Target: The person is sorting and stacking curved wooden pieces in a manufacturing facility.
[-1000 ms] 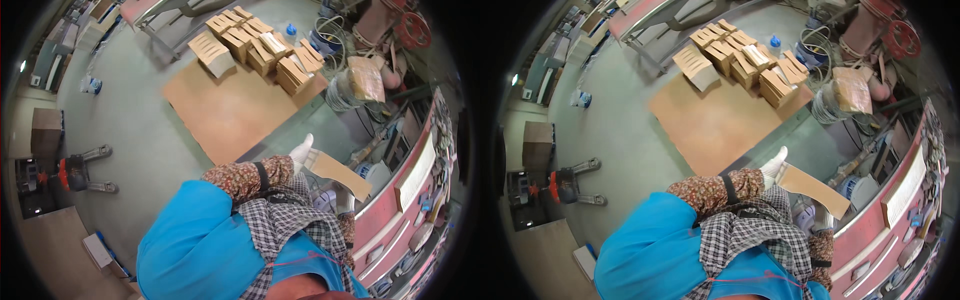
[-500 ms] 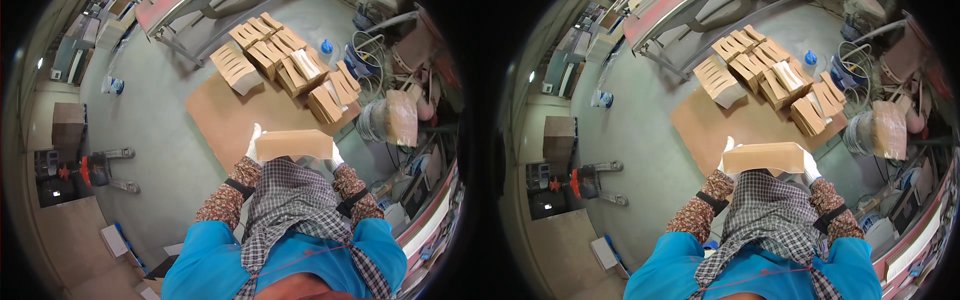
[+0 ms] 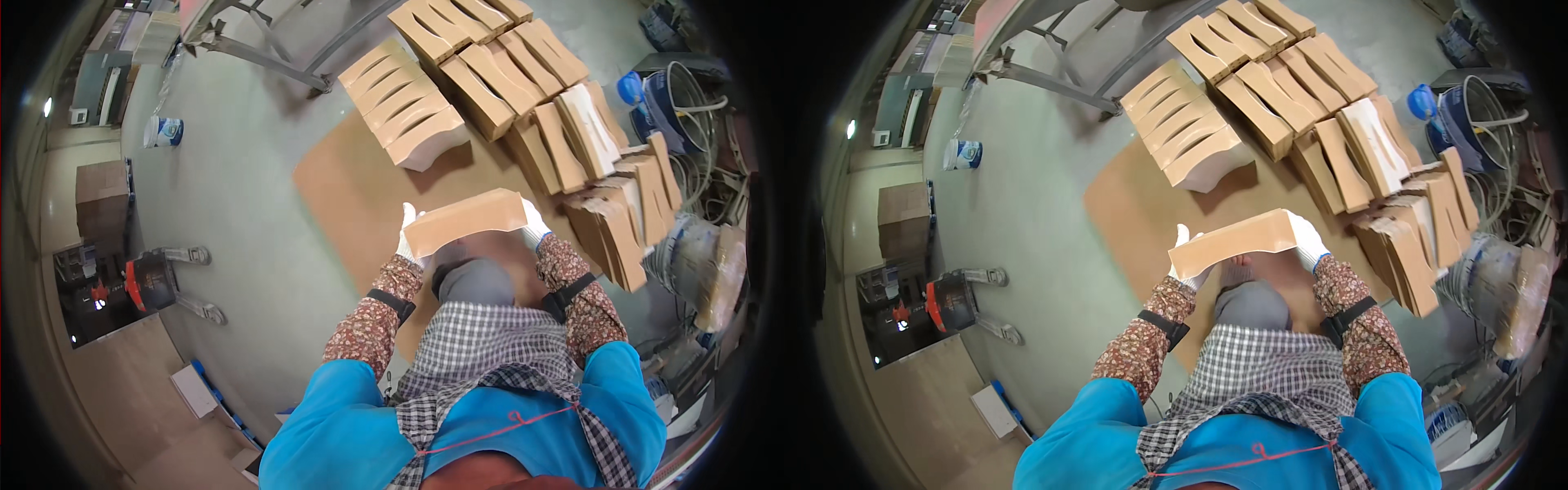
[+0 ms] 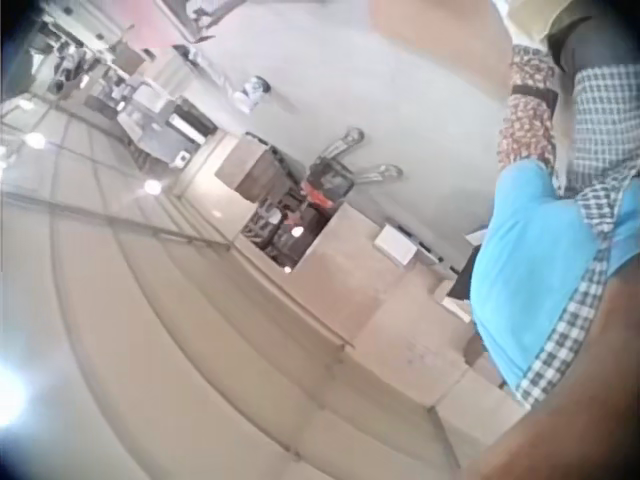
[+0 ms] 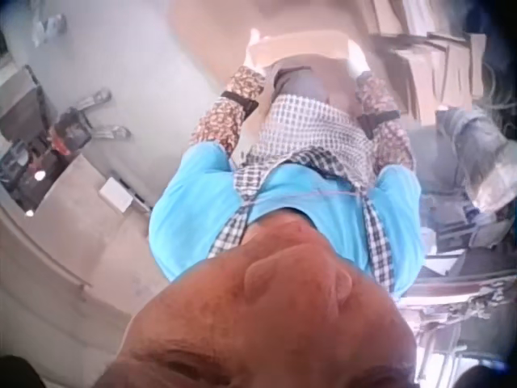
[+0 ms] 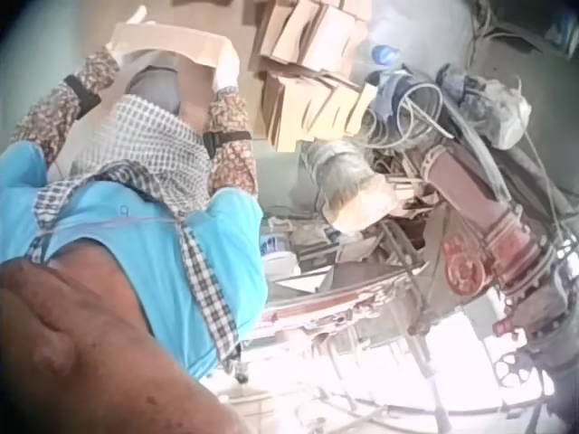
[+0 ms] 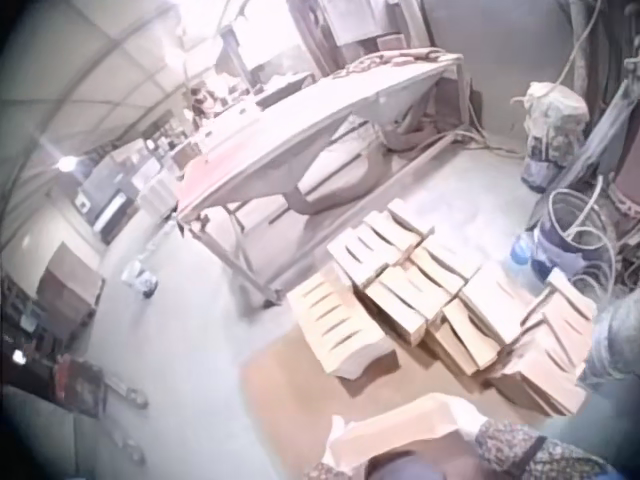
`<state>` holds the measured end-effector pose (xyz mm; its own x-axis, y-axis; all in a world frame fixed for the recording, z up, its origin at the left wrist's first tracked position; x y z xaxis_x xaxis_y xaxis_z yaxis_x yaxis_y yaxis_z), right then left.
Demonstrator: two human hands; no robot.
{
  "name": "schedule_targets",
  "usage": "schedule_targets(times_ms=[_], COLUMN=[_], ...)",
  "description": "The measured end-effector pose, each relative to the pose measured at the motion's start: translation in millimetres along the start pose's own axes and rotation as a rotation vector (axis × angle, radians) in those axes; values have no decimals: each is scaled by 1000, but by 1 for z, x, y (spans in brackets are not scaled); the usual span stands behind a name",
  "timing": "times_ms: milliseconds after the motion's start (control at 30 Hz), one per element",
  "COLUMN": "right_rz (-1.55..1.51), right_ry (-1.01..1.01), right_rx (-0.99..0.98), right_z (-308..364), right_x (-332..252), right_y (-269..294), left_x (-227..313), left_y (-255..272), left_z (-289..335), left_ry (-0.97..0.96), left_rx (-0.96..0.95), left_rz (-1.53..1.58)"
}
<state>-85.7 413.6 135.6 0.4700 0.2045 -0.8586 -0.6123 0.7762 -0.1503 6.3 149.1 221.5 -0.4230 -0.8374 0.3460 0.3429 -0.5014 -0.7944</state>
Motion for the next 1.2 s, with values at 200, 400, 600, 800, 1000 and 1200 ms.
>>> schedule_targets(times_ms=[200,400,600,800,1000,1200], right_rz=[494,-10,143,26,225,155], right_ry=[38,-116,-34,-20,-131,-264], right_rx=[-28,6,26,82,121,40], right_z=[-117,-171,-217,-235,-239,-223], right_x=[38,52,79,83,65,23], right_y=[13,29,44,40,26,22], left_x=[7,4,1,10,18,25], left_y=[163,207,214,212,222,235], left_z=[-95,-153,-174,-176,-171,-163], left_ry=[-39,-287,-298,-284,-422,-403], left_rx=[-68,64,142,173,57,116], left_rz=[283,-2019,-2189,-1913,-2148,-2220])
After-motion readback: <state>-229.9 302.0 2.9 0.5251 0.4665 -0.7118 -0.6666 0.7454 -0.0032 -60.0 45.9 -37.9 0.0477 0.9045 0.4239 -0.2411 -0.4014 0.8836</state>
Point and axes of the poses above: each hand's wrist, its own z-axis away from the middle knuckle, its own y-axis out of the back of the hand, x = y × z, the point moved 1 cm from there along -z, towards the middle knuckle, and after that the axes turned 11 degrees about -x, right-handed, at the moved point
